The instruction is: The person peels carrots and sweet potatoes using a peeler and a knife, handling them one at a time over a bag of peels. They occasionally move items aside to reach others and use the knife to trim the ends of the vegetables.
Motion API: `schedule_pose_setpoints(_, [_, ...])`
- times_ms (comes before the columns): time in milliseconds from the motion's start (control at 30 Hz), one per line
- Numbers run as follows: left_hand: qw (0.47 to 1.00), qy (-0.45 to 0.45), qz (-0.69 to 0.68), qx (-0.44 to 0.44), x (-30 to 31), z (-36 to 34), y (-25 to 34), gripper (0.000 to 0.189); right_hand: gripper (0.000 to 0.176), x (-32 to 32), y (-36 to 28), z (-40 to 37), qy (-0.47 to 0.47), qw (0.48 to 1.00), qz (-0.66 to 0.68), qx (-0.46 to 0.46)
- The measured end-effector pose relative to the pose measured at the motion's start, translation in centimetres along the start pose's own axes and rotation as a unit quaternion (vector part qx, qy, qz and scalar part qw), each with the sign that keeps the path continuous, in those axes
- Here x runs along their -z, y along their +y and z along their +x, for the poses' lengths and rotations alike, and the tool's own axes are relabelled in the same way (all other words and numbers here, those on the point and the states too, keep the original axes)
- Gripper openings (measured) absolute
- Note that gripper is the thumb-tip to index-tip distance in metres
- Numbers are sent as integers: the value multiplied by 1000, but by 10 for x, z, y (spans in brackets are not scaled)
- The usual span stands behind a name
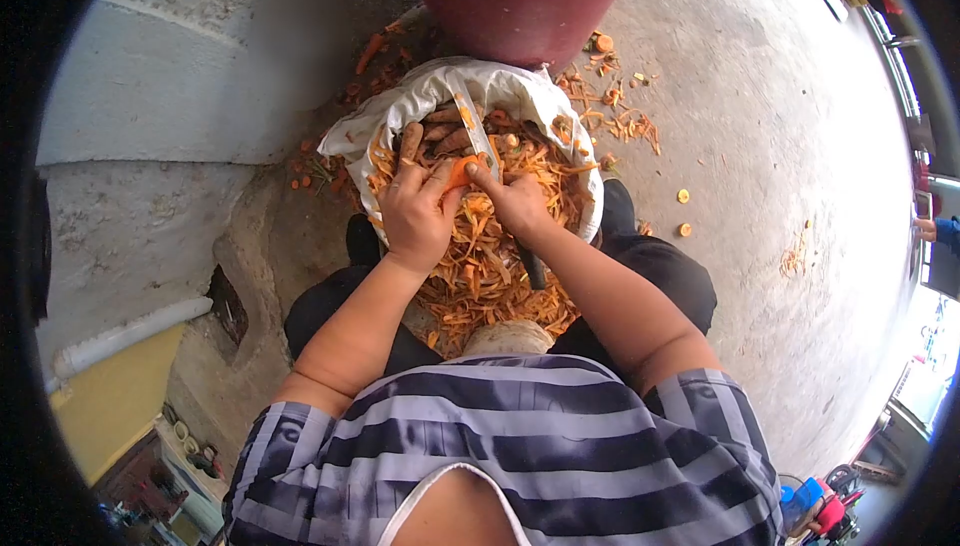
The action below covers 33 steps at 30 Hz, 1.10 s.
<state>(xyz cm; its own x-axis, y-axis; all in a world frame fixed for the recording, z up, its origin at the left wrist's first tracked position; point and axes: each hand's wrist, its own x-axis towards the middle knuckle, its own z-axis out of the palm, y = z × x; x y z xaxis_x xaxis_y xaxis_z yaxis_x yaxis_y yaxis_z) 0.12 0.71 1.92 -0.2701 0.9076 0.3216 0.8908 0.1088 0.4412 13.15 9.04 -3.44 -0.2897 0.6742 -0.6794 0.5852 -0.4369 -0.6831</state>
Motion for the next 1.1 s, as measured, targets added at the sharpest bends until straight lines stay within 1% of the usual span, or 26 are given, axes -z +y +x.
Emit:
schedule_pose_setpoints(33, [1000,7,0,-2,-3,0,0,29,68,-2,3,2,1,1000,19,-5])
schedule_pose_setpoints(67, [1000,15,-1,-3,-4,0,0,28,67,-5,6,2,15,999,27,23])
schedule_pose_setpoints(133, [996,-73,38,23,-3,-5,7,28,67,-13,8,-1,42,995,44,81])
schedule_pose_setpoints(167, [991,-116,56,36,-3,-7,11,27,64,-16,10,-1,43,988,31,142])
schedule_pose_setpoints(200, [991,-122,13,61,-5,-10,12,28,62,-11,8,-6,-2,995,82,63])
schedule_pose_setpoints(233, [988,-128,-29,83,-7,-11,10,29,60,-4,0,-14,-46,989,136,-16])
schedule_pose_setpoints(267, [984,-130,-69,101,-8,-9,7,29,58,3,-10,-18,-89,974,189,-89])
schedule_pose_setpoints(300, [973,-174,-91,122,-9,-10,2,31,54,4,-16,-23,-90,966,204,-133])
schedule_pose_setpoints(367, [942,-263,-136,160,-12,-11,-10,34,55,11,-12,-26,-118,945,260,-162])
schedule_pose_setpoints(400, [924,-328,-122,154,-8,-8,-15,37,55,13,-11,-28,-133,932,287,-177])
schedule_pose_setpoints(467, [874,-455,-90,146,0,-1,-25,42,54,16,-10,-31,-138,936,286,-150])
schedule_pose_setpoints(500, [867,-440,-161,171,6,7,-26,40,54,19,-9,-32,-146,935,289,-146])
schedule_pose_setpoints(533, [875,-396,-219,170,3,17,-31,35,53,20,-7,-33,-154,933,293,-142])
schedule_pose_setpoints(600, [884,-338,-272,171,62,81,9,32,50,23,-4,-29,-132,935,299,-137])
schedule_pose_setpoints(633, [885,-234,-371,158,72,105,13,33,49,25,-3,-27,-121,937,299,-136])
schedule_pose_setpoints(667, [865,-112,-480,93,83,128,19,34,47,26,-2,-26,-108,939,299,-133])
schedule_pose_setpoints(733, [854,9,-519,45,125,163,50,31,46,29,-5,-27,-75,943,298,-127])
schedule_pose_setpoints(767, [844,4,-534,60,136,169,59,37,45,30,-6,-28,-58,945,297,-125])
schedule_pose_setpoints(833, [821,-5,-563,90,148,175,70,49,45,27,22,-1,-53,971,212,-96])
schedule_pose_setpoints(867, [840,-48,-533,90,139,172,63,40,46,25,32,9,-51,981,169,-82])
schedule_pose_setpoints(900, [857,-90,-500,88,118,167,48,33,46,26,31,11,-64,996,33,-57])
schedule_pose_setpoints(933, [870,-132,-468,88,96,159,30,27,47,27,30,12,-75,991,-105,-33])
schedule_pose_setpoints(967, [867,-161,-452,135,73,150,11,25,49,28,28,12,-86,967,-241,-8])
schedule_pose_setpoints(1000, [860,-191,-437,182,48,137,-12,24,51,26,27,8,-87,946,-312,14])
schedule_pose_setpoints(1067, [861,-242,-350,279,1,112,-64,21,53,19,21,0,-88,888,-447,58])
schedule_pose_setpoints(1100, [838,-275,-339,326,-21,98,-91,23,52,15,23,-2,-68,882,-456,94])
